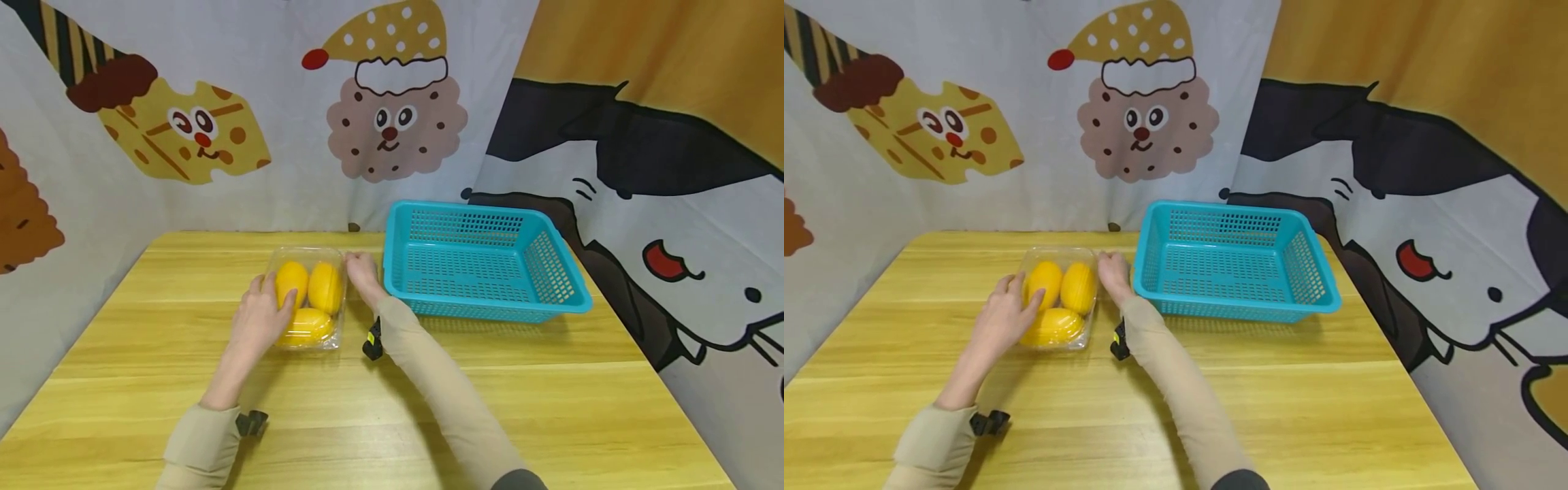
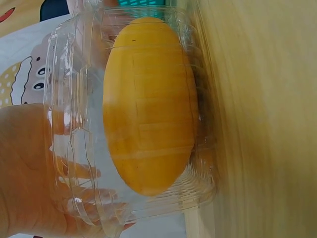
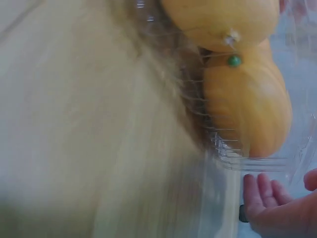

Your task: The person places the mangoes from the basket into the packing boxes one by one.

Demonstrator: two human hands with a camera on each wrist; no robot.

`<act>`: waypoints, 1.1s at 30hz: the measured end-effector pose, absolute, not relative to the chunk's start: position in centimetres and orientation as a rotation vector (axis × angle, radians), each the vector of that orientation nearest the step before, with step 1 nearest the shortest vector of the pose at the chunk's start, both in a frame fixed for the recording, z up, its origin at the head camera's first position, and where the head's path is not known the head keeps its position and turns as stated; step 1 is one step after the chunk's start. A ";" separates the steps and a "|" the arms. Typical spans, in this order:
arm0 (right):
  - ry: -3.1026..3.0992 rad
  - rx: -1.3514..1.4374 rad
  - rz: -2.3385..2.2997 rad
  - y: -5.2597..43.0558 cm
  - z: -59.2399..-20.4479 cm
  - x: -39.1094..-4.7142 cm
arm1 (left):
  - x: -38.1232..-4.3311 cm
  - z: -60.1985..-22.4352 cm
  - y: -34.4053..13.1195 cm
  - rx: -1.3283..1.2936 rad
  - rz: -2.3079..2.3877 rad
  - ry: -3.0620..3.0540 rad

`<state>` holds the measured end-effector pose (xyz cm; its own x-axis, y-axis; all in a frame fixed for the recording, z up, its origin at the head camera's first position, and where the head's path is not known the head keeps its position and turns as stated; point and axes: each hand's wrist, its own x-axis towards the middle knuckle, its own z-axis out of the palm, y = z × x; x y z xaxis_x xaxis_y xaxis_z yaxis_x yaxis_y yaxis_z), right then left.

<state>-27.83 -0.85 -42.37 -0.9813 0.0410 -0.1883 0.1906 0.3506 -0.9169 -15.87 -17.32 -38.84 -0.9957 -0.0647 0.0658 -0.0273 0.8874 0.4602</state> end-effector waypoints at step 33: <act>2.390 -0.191 -1.353 2.6 -40.4 -18.0 | -15.8 -38.8 -17.1 0.081 -0.689 -2.958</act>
